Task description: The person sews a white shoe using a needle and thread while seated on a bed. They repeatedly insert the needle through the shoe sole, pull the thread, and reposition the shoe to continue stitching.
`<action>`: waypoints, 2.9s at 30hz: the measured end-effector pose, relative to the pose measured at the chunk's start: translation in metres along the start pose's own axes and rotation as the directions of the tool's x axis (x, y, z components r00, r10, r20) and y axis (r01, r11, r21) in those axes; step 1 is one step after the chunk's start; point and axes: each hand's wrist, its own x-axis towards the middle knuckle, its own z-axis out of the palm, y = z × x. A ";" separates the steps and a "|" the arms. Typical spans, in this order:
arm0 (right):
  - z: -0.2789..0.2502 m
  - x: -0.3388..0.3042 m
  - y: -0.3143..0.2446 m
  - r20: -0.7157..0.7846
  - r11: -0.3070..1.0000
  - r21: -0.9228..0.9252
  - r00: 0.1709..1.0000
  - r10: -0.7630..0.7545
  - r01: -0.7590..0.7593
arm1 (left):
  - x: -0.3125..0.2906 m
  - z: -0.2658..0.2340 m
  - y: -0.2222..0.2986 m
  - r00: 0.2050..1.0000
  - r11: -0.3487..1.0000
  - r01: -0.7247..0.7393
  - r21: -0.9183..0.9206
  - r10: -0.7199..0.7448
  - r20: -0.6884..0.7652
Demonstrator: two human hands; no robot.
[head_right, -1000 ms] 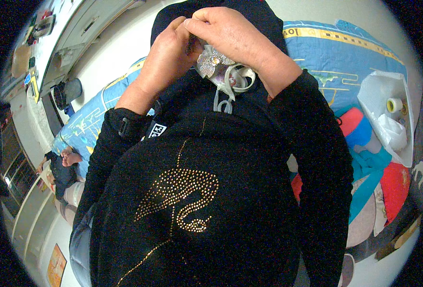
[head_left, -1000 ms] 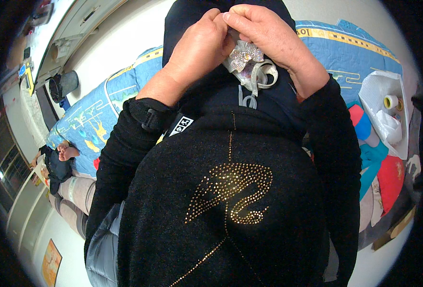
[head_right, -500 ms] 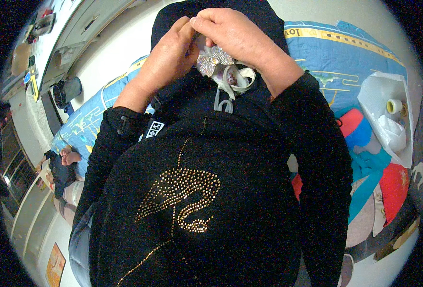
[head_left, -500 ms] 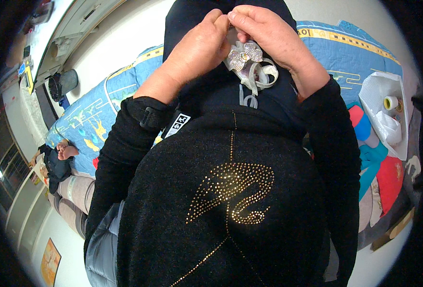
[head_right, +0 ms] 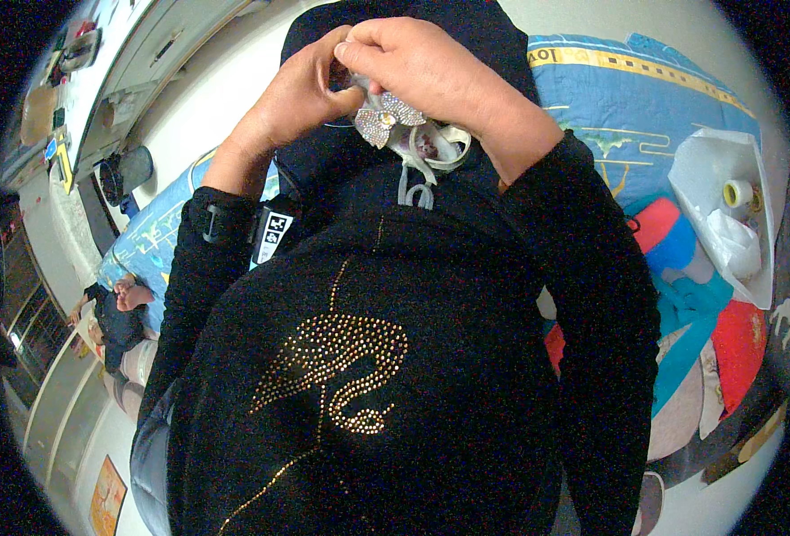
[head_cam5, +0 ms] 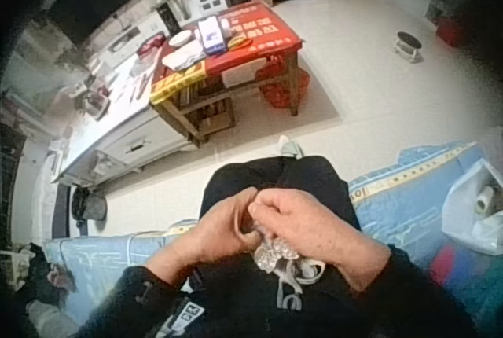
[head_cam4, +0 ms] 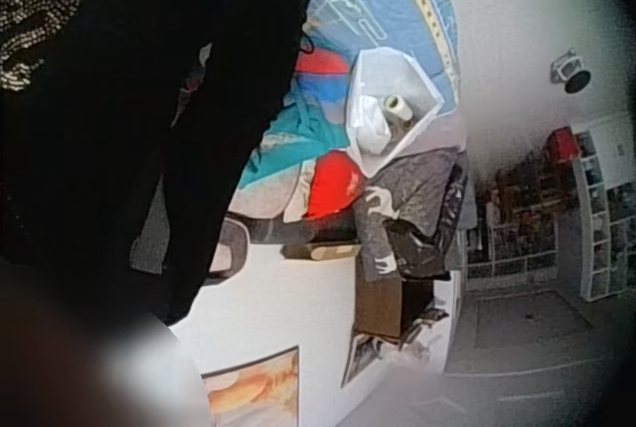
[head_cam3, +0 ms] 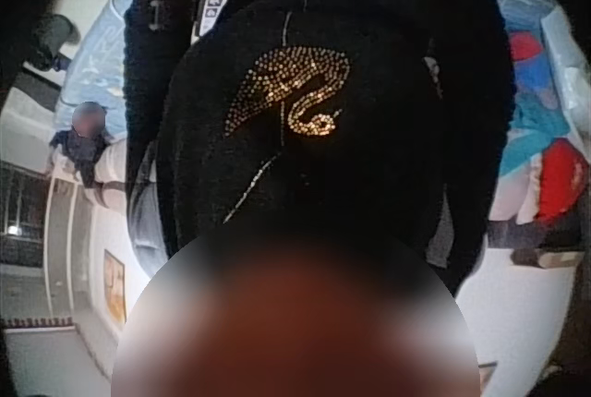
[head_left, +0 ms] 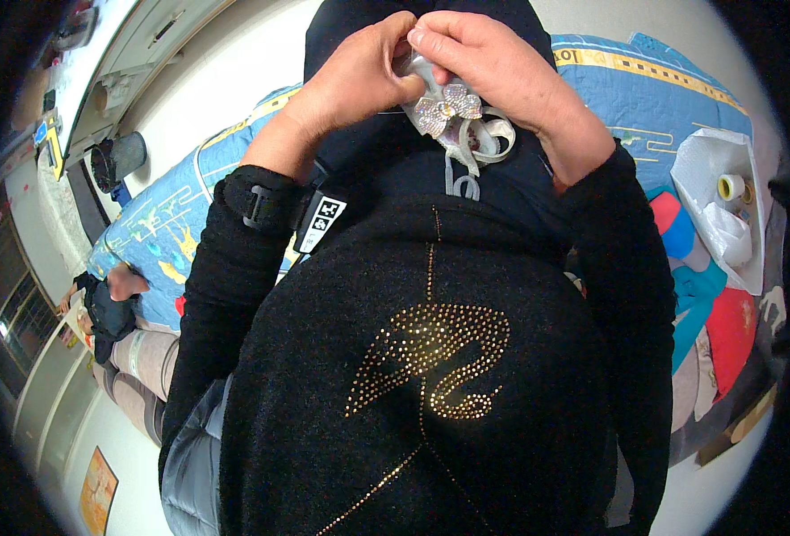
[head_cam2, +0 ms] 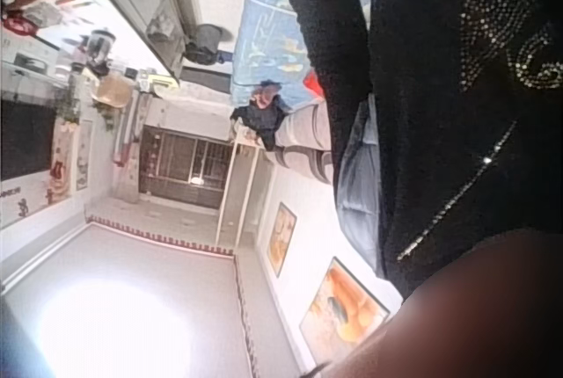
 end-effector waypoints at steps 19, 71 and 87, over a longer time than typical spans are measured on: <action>0.012 -0.009 0.000 0.015 0.999 0.001 0.999 -0.032 0.032 | -0.010 0.011 0.009 0.986 0.966 -0.072 0.246 0.106 -0.127; 0.002 -0.005 0.010 -0.087 0.977 0.210 0.995 0.047 -0.028 | -0.032 0.000 -0.025 0.987 0.922 0.100 -0.375 -0.045 0.154; -0.006 -0.002 0.007 -0.027 0.896 0.407 0.978 0.205 -0.176 | -0.025 0.006 -0.030 0.999 0.988 -0.043 -0.146 0.043 -0.002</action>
